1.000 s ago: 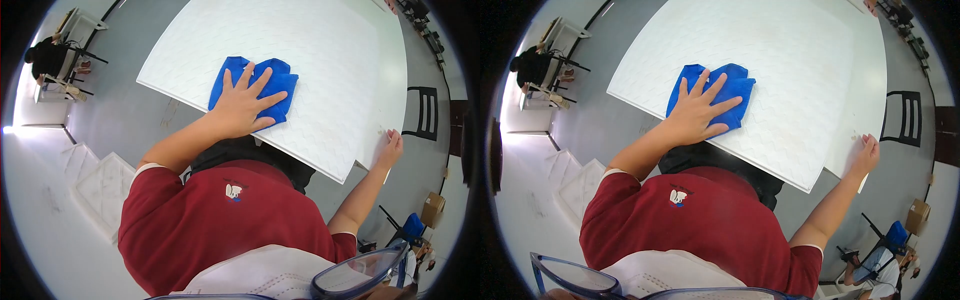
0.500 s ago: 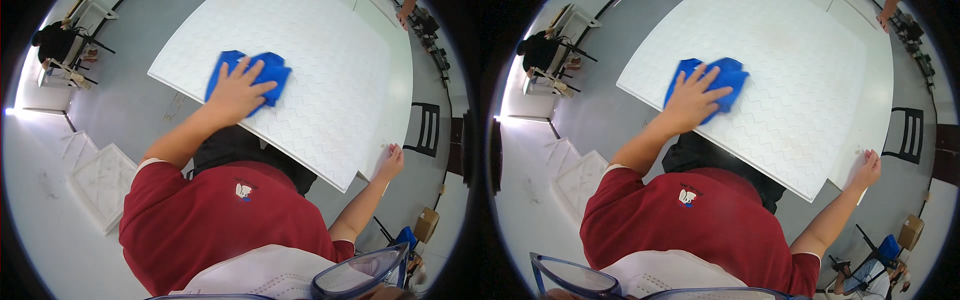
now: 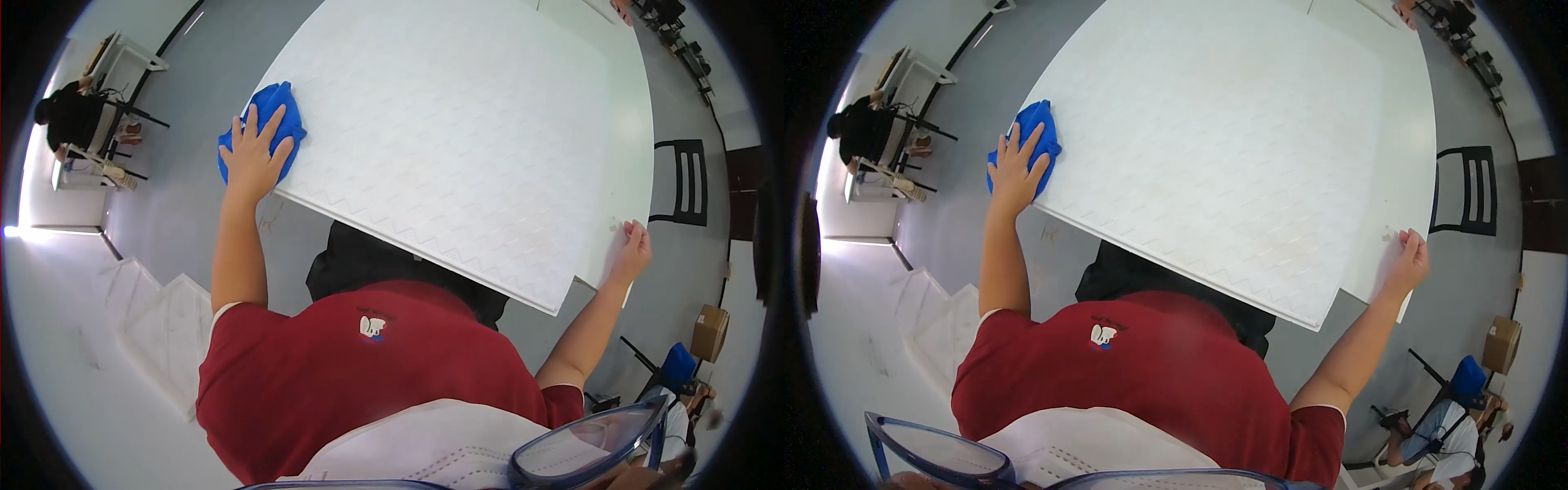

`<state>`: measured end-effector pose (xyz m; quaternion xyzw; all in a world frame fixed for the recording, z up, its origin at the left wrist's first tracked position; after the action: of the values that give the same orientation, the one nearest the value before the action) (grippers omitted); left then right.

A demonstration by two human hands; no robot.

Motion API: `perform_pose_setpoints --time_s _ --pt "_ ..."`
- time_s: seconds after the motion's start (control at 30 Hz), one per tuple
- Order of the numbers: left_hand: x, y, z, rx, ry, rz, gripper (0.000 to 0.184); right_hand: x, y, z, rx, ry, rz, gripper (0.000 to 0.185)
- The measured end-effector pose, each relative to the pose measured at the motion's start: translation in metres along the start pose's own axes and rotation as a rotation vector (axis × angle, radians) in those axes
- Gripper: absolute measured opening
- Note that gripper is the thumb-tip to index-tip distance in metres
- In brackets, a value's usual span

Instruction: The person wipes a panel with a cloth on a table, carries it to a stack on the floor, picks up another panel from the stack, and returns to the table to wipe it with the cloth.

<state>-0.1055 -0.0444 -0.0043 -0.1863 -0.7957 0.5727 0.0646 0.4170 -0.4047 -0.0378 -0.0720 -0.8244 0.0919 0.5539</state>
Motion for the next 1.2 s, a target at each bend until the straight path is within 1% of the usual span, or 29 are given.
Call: perform_pose_setpoints --time_s 0.07,0.2,0.4,0.53,0.63,0.77,0.83,0.87,0.97,1.2 --pt "0.000 0.002 -0.002 0.010 -0.012 0.018 0.047 -0.002 0.001 -0.002 -0.019 0.030 0.003 0.023" --pt "0.001 0.003 -0.003 0.012 -0.025 0.045 0.043 -0.003 0.001 0.000 -0.037 0.025 -0.038 0.024" --pt "0.012 0.013 -0.015 -0.035 -0.048 0.179 0.038 0.001 0.001 0.003 -0.057 0.031 -0.067 0.026" --pt "0.009 0.029 -0.048 -0.051 0.064 0.331 0.040 0.005 -0.001 0.004 -0.043 0.007 0.001 0.028" --pt "-0.016 0.034 -0.080 0.024 0.091 0.308 0.041 0.009 0.002 0.004 -0.038 -0.008 0.044 0.029" --pt "-0.047 0.046 -0.120 0.065 0.163 0.189 0.042 0.007 0.001 0.001 -0.036 -0.028 0.074 0.029" --pt "-0.057 0.055 -0.136 0.076 0.167 0.153 0.042 -0.002 0.000 0.000 -0.025 -0.025 0.022 0.028" --pt "-0.059 0.059 -0.142 0.073 0.172 0.140 0.042 -0.004 0.000 -0.002 -0.021 -0.024 -0.005 0.028" --pt "-0.066 0.065 -0.159 0.085 0.184 0.079 0.042 0.004 0.001 0.000 -0.044 -0.013 0.067 0.027" --pt "-0.062 0.084 -0.162 0.006 0.218 0.044 0.047 0.005 0.005 0.001 -0.064 -0.004 0.039 0.025"
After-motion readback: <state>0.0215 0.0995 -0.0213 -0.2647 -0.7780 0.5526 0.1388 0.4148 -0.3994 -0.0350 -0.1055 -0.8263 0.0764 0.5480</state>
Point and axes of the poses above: each hand's wrist, its own z-axis away from the middle knuckle, its own y-axis out of the palm, x = y × z, the point moved 1 cm from there along -z, towards the middle knuckle, and after that the axes turned 13 degrees about -x, right-handed, at the moved point
